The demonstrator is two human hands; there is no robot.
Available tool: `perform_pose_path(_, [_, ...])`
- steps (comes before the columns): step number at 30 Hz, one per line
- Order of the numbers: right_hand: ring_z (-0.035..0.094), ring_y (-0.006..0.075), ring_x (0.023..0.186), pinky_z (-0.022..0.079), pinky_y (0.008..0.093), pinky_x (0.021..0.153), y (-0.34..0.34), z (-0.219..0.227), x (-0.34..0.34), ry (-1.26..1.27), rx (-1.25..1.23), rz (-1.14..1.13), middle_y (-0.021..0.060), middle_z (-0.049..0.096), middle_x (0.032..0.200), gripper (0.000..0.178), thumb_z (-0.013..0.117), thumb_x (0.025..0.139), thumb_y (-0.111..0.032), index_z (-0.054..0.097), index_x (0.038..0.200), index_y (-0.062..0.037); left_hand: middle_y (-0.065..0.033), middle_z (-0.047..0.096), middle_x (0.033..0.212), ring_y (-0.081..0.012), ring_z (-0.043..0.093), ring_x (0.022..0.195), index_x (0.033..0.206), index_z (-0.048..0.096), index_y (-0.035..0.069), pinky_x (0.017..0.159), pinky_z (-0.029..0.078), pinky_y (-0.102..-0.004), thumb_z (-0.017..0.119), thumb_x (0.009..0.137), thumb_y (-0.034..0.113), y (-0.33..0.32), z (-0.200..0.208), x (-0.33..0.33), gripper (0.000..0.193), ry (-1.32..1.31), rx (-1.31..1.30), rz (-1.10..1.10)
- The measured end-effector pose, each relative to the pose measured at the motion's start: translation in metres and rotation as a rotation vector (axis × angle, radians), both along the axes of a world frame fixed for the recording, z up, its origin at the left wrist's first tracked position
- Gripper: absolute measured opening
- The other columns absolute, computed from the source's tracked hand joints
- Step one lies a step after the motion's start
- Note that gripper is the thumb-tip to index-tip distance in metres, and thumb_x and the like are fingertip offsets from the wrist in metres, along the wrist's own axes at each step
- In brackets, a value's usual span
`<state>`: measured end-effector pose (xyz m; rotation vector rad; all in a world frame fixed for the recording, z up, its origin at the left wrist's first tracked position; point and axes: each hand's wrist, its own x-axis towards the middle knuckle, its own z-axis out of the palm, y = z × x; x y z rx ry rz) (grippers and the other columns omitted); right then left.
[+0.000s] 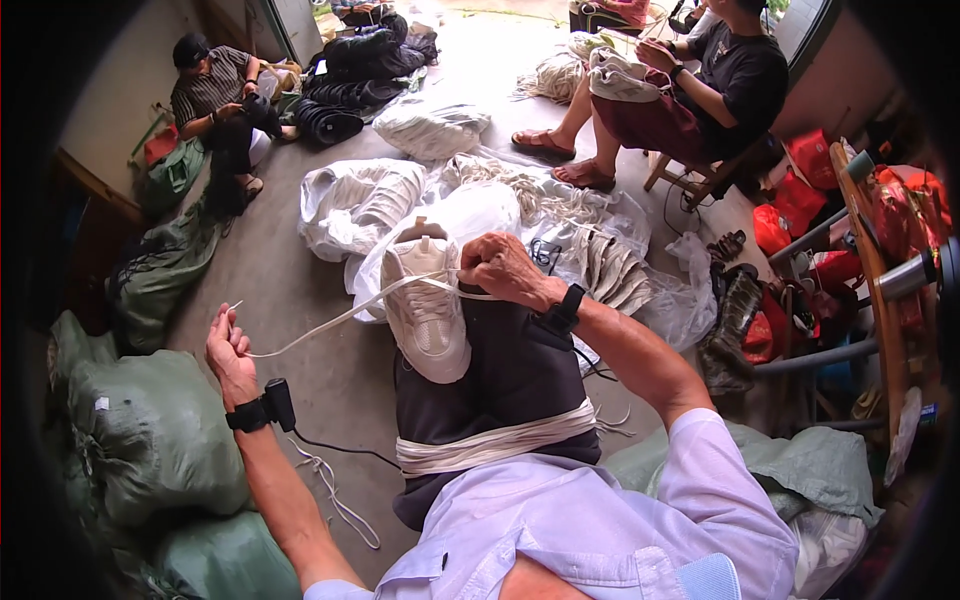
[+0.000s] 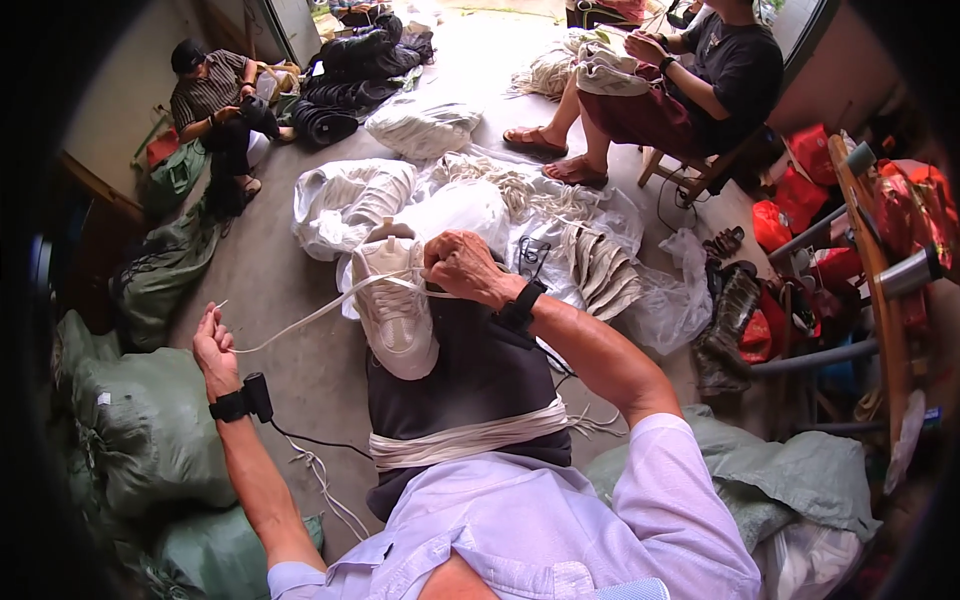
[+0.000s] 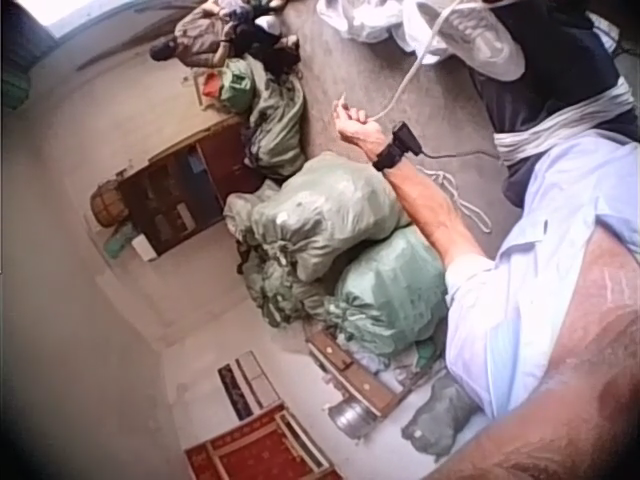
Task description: Insert and thread laces into a pair of white sneakers.
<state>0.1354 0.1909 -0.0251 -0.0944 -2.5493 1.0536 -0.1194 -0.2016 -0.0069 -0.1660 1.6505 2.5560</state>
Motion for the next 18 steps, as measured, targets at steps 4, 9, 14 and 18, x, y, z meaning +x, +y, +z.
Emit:
perform_pose_path(4, [0.064,0.0237,0.06,0.049,0.037,0.059,-0.001,0.001,-0.002,0.008,-0.083,-0.033,0.014,0.065,0.065,0.015,0.068,0.074,-0.013,0.067,0.071,0.0014,0.0004,0.061,0.088,-0.0007,0.031,0.05,0.118,0.061,0.005,0.04,0.022,-0.0181,0.065,0.095,0.012,0.039,0.0,0.032,0.023,-0.099,-0.09,-0.264])
perform_pose_path(9, [0.065,0.0272,0.062,0.048,0.0396,0.059,-0.009,-0.001,-0.004,0.051,-0.004,-0.076,0.0152,0.064,0.064,0.016,0.067,0.073,-0.014,0.065,0.069,0.0008,-0.0011,0.067,0.085,0.0004,0.029,0.043,0.116,0.062,0.002,0.037,0.018,-0.017,0.063,0.096,0.013,0.084,0.0,0.067,0.022,-0.056,-0.256,-0.467])
perform_pose_path(14, [0.065,0.0268,0.062,0.048,0.0391,0.059,-0.014,-0.006,-0.01,0.079,0.025,-0.091,0.0147,0.064,0.066,0.016,0.069,0.074,-0.015,0.066,0.071,0.0001,-0.0006,0.065,0.076,0.0015,0.03,0.041,0.112,0.065,0.0,0.035,0.017,-0.0175,0.06,0.099,0.015,0.124,-0.006,0.096,0.02,0.052,-0.373,-0.616])
perform_pose_path(18, [0.06,0.0186,0.06,0.048,0.0357,0.06,-0.012,0.005,-0.006,-0.05,-0.225,0.045,0.0121,0.062,0.063,0.022,0.071,0.079,-0.018,0.069,0.078,0.0033,0.0053,0.056,0.062,0.0,0.035,0.043,0.1,0.071,0.0,0.04,0.023,-0.019,0.062,0.098,0.018,0.141,-0.017,0.116,0.02,0.321,-0.454,-0.605])
